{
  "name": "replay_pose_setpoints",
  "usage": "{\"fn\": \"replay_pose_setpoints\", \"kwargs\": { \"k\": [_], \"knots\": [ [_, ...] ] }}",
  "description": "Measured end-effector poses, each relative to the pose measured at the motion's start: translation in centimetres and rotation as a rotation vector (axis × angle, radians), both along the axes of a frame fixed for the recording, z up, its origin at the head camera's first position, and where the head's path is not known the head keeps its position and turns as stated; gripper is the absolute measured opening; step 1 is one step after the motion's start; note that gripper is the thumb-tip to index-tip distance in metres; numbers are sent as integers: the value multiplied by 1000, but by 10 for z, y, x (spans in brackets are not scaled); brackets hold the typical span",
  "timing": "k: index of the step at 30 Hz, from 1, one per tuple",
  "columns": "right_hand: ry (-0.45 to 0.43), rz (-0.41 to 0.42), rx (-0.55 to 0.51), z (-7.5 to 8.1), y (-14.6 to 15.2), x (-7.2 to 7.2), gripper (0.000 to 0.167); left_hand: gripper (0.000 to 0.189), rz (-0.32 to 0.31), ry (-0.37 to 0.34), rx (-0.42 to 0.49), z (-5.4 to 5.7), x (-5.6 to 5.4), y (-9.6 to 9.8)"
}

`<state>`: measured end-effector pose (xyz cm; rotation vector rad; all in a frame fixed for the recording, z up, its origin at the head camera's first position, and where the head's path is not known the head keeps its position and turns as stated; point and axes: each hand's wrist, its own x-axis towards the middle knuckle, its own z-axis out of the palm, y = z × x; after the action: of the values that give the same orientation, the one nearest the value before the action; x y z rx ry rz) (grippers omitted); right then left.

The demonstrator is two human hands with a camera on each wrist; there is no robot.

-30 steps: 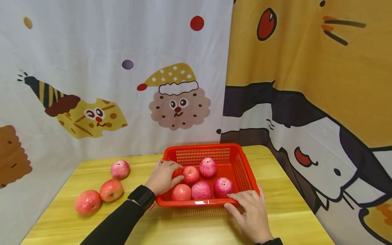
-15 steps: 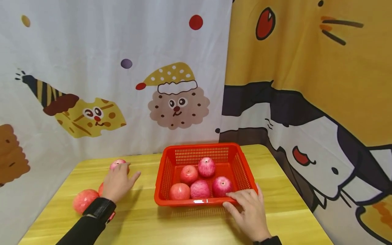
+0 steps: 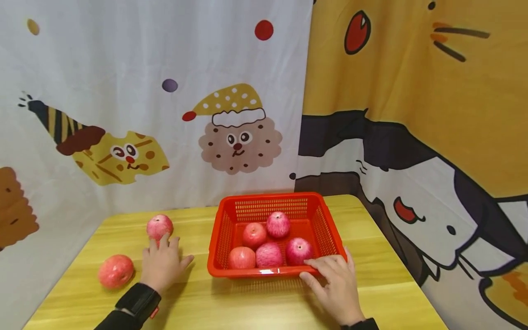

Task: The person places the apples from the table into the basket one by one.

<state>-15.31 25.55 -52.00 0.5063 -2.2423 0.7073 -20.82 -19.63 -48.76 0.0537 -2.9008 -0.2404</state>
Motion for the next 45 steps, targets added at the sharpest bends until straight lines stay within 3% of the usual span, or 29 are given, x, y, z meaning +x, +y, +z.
{"fn": "replay_pose_setpoints", "kwargs": {
  "k": [6, 10, 15, 18, 21, 23, 26, 28, 32, 37, 41, 45],
  "knots": [
    [3, 3, -4, 1, -2, 0, 32, 64, -27, -4, 84, -8, -1, 5],
    [3, 0, -6, 3, -1, 1, 31, 62, -62, -10, 132, -7, -6, 2],
    [-9, 4, -8, 3, 0, 2, 32, 66, -128, -75, 423, 3, -16, 7],
    [-15, 6, -10, 2, 0, 2, 32, 69, -142, -10, 591, 15, -22, 22],
    [-14, 3, -16, 1, 0, 2, 33, 68, -187, 128, 652, 29, -26, 43],
    [-13, 1, -17, 0, 0, 2, 33, 68, -255, 214, 646, 36, -28, 57],
    [-10, -1, -12, 0, 0, 1, 33, 67, -376, 280, 576, 41, -29, 75],
    [-6, -1, -7, 0, 0, 1, 32, 67, -449, 281, 524, 42, -29, 84],
    [1, -3, -5, -1, 0, 1, 32, 65, -549, 194, 356, 40, -29, 99],
    [-6, 0, 0, -1, -1, 1, 32, 55, -576, 89, 159, 31, -29, 105],
    [-9, 3, -5, 1, -1, 1, 32, 47, -565, 37, 140, 29, -29, 106],
    [-3, 1, -5, 1, -1, 1, 32, 41, -565, 42, 147, 30, -28, 107]
  ]
}}
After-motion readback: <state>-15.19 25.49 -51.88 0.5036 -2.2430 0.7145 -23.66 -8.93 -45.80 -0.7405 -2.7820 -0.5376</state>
